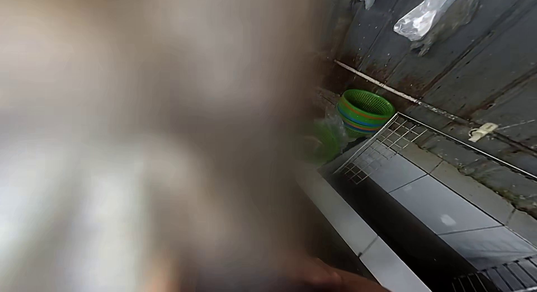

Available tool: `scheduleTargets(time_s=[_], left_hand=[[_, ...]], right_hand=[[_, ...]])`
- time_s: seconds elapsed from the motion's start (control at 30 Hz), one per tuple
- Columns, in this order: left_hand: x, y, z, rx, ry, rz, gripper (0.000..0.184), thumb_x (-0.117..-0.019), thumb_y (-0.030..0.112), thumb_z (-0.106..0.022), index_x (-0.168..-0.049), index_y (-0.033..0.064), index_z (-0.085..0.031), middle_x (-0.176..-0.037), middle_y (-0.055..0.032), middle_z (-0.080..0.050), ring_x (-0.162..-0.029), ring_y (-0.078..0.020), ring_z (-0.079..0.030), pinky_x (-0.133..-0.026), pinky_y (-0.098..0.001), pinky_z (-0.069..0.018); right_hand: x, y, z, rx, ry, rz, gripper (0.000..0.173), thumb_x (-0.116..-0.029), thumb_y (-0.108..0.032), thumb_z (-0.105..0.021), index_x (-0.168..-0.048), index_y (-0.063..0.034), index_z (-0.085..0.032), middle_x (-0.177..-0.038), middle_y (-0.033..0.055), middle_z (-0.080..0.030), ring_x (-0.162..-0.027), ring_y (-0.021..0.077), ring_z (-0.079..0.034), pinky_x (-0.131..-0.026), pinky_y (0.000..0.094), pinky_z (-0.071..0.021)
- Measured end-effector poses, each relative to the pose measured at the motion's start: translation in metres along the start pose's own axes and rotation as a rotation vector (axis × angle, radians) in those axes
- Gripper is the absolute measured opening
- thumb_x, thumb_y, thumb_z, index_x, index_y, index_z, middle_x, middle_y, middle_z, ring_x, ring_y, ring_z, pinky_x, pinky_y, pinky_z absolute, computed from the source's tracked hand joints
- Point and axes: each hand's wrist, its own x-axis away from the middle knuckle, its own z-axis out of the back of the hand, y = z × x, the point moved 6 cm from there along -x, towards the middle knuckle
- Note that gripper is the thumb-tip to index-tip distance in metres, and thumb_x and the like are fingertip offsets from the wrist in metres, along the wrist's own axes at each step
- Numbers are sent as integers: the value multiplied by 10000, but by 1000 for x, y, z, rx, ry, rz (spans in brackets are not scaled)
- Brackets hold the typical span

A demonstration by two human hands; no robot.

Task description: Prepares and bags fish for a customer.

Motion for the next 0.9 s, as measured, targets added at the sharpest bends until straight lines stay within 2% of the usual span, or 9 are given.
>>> scheduleTargets(time_s=[0.17, 0.27, 0.37, 0.47, 0.57, 0.63, 0.73, 0.83, 0.9], left_hand=[[-117, -6, 46, 36, 46, -30, 746, -973, -19, -486, -1612, -11, -100, -869, -99, -583, -676, -135, -520, -675, -306, -471], [-168, -16, 58, 18, 18, -28, 715, -1001, -9, -465, -1614, -4, -98, -880, -122, -580, -704, -176, -513, -689, -340, -460], [-202, -38, 47, 63, -14, -46, 729, -993, -5, -474, -1618, 2, -100, -946, -153, -621, -765, -197, -553, -731, -358, -478], [-223, -44, 41, 167, -63, -181, 652, -960, -34, -497, -1578, -15, -290, -958, -209, -679, -807, -254, -622, -774, -428, -530], [-218, -61, -20, 258, -346, -203, 597, -880, -60, -488, -1473, 13, -489, -660, -15, -522, -532, -96, -452, -537, -292, -426], [-214, -65, -51, 259, -608, -80, 509, -938, 0, -505, -1435, 108, -543, -695, 26, -467, -559, -78, -424, -567, -270, -411], [-239, -85, -106, 513, -949, -72, 197, -1033, 155, -534, -1160, 106, -677, -628, 88, -484, -485, 3, -444, -463, -159, -396], [-248, -75, -128, 663, -1203, -160, 304, -1037, 191, -416, -972, 107, -701, -522, 101, -418, -393, 6, -397, -379, -143, -345], [-267, -88, -136, 665, -1231, -139, 403, -1081, 271, -322, -1062, 103, -687, -563, 87, -475, -440, -5, -449, -435, -153, -400]], right_hand=[[-73, 10, 42, -35, 177, -53, 504, -980, -467, -598, -717, -43, -672, -623, 97, -615, -620, 244, -628, -601, 500, -492], [-121, 33, 61, -77, 233, -52, 507, -974, -467, -607, -680, -56, -643, -570, 63, -563, -551, 196, -571, -550, 448, -455], [-159, 42, 83, -107, 136, -122, 511, -991, -454, -591, -745, -13, -670, -657, 93, -609, -641, 199, -587, -661, 442, -477], [-209, 46, 110, -81, 127, -105, 517, -992, -470, -584, -760, -19, -689, -669, 102, -630, -657, 218, -608, -677, 468, -494], [-236, 54, 114, -86, 70, -120, 557, -989, -534, -567, -775, -38, -699, -693, 91, -654, -681, 211, -636, -690, 464, -519], [-255, 52, 126, -62, 56, -128, 572, -996, -549, -548, -785, -36, -687, -703, 87, -644, -685, 202, -622, -686, 451, -502], [-279, 50, 137, -28, 70, -159, 554, -1001, -512, -545, -814, -15, -702, -726, 123, -651, -710, 246, -628, -711, 484, -502], [-305, 54, 140, -9, 99, -212, 556, -1015, -495, -530, -800, -8, -690, -738, 149, -658, -746, 288, -643, -742, 518, -501], [-317, 55, 138, -18, 139, -249, 564, -1020, -498, -527, -761, -16, -662, -711, 136, -635, -730, 271, -626, -736, 501, -487]])
